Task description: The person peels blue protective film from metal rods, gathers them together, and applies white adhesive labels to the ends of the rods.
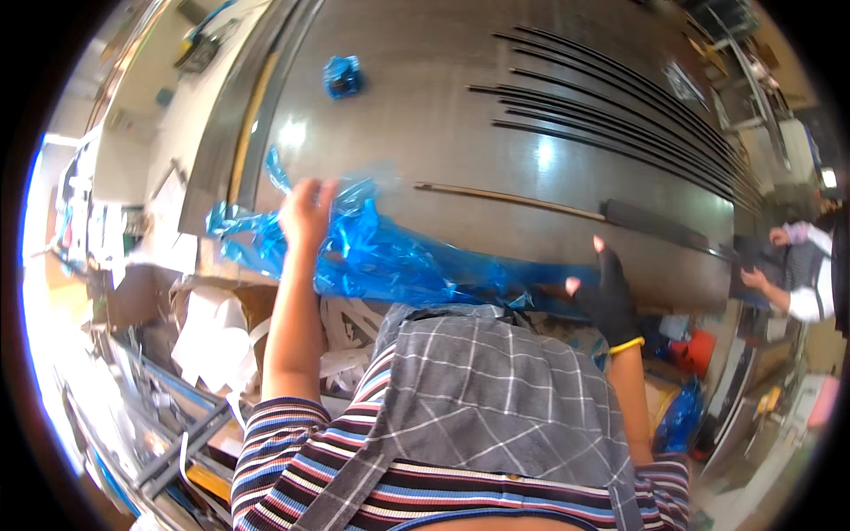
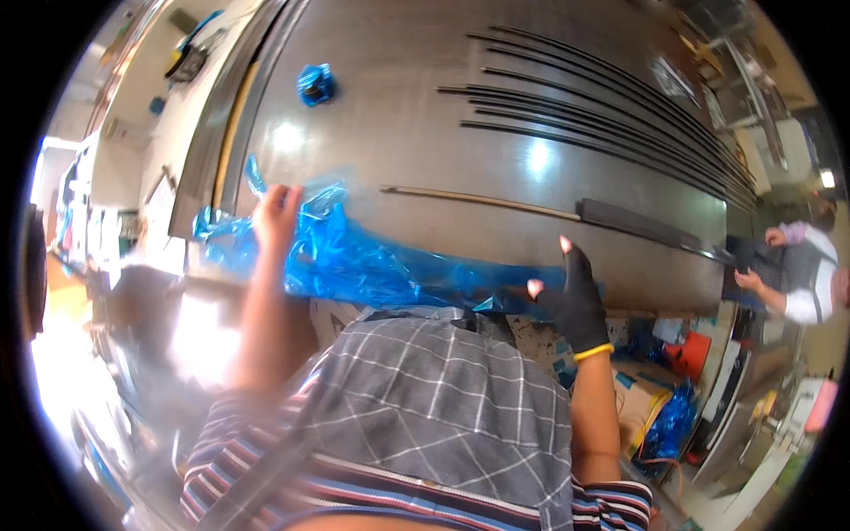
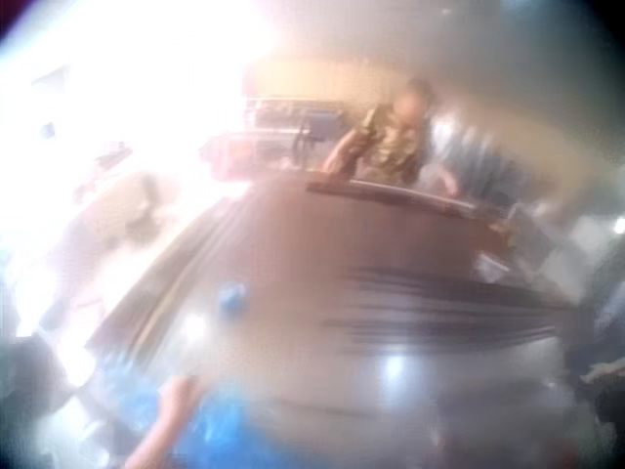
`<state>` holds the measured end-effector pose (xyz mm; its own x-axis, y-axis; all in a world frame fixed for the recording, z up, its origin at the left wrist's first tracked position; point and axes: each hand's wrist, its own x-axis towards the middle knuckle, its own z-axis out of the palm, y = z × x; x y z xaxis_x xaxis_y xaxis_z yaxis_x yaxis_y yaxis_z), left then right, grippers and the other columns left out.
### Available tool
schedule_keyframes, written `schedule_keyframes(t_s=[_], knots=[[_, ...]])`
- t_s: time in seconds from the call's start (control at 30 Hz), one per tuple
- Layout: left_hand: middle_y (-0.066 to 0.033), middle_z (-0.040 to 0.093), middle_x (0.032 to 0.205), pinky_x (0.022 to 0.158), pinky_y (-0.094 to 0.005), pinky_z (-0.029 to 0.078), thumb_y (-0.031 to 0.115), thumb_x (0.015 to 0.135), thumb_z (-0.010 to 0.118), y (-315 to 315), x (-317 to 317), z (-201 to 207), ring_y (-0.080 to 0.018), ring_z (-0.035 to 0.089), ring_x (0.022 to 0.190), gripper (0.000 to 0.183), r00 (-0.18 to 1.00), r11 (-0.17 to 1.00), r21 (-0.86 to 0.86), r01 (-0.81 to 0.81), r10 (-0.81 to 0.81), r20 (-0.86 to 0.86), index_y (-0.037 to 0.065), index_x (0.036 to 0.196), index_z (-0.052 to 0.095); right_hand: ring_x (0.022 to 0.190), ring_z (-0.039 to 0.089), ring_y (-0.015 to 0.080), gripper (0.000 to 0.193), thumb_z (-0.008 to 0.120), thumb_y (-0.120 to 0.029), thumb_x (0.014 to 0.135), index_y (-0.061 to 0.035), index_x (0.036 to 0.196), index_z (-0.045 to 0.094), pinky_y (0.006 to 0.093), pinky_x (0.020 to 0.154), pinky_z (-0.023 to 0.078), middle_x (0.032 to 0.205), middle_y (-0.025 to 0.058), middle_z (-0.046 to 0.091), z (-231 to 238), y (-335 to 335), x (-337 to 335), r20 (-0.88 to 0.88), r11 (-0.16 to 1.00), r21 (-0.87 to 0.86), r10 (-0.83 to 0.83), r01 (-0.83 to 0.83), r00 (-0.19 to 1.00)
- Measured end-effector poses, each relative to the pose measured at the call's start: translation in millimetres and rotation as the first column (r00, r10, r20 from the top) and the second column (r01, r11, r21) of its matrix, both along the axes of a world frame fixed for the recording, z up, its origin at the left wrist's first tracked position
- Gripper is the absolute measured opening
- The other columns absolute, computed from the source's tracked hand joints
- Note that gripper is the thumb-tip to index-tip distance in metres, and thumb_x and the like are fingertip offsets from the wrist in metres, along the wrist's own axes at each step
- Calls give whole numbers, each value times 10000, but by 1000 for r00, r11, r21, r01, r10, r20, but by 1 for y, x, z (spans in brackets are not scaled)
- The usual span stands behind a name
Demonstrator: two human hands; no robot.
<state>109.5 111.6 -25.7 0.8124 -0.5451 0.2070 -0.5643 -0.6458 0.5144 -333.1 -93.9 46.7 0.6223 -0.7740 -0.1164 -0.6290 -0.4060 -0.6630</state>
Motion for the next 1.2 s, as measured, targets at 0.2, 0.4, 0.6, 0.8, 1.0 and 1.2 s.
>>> schedule_keyframes(t_s=[0.2, 0.4, 0.6, 0.8, 1.0, 1.2], knots=[[-203, 487, 1303, 993, -476, 374, 509, 897, 528, 110, 23, -42, -408, 454, 1172, 524, 888, 864, 219, -454, 417, 196, 109, 1230, 591, 1315, 364, 406, 1048, 806, -382, 674, -62, 1465, 198, 425, 1032, 381, 1496, 266, 193, -80, 26, -46, -435, 965, -204, 61, -164, 898], [-221, 560, 1104, 888, -503, 410, 200, 768, 666, 5, -151, -44, -405, 504, 1030, 281, 998, 991, -120, 63, -63, 7, -10, 943, 604, 1113, 533, 411, 830, 716, -411, 752, -47, 1398, 344, 457, 900, 455, 1403, 231, 381, -52, 51, 48, -309, 959, -97, 225, -266, 924], [-248, 621, 868, 756, -420, 486, 180, 805, 611, -71, -197, -8, -377, 613, 826, 221, 370, 800, -183, 571, -450, -813, -37, 847, 623, 768, 498, 138, 178, 448, -186, 941, -71, 1072, 488, 264, 658, 413, 905, 20, 483, -48, 70, 120, 438, 853, 442, 64, -276, 897], [-120, 662, 1002, 855, -404, 481, 272, 741, 719, -6, -118, 11, -320, 605, 982, 282, 973, 989, -140, 37, -68, -219, 94, 956, 683, 971, 593, 371, 528, 698, -296, 767, -42, 1193, 518, 433, 830, 472, 1108, 205, 595, -98, 35, 63, 155, 989, -74, -112, 124, 982], [-183, 471, 1301, 945, -459, 439, 472, 744, 734, 124, -13, -12, -370, 502, 1159, 718, 897, 762, 480, -435, 413, 157, 106, 1305, 475, 996, 613, 365, 290, 631, -259, 822, -84, 1053, 626, 413, 829, 483, 1070, 164, 651, -108, -21, -47, -199, 810, -334, -561, 482, 804], [-127, 598, 931, 793, -420, 474, 111, 816, 623, 69, -73, -45, -337, 579, 920, 116, 998, 988, 148, 34, -26, -51, 70, 918, 586, 1106, 537, 402, 465, 610, -274, 839, -44, 1229, 501, 456, 915, 443, 1224, 226, 545, -95, 14, -16, -215, 841, -412, -464, 351, 859]])
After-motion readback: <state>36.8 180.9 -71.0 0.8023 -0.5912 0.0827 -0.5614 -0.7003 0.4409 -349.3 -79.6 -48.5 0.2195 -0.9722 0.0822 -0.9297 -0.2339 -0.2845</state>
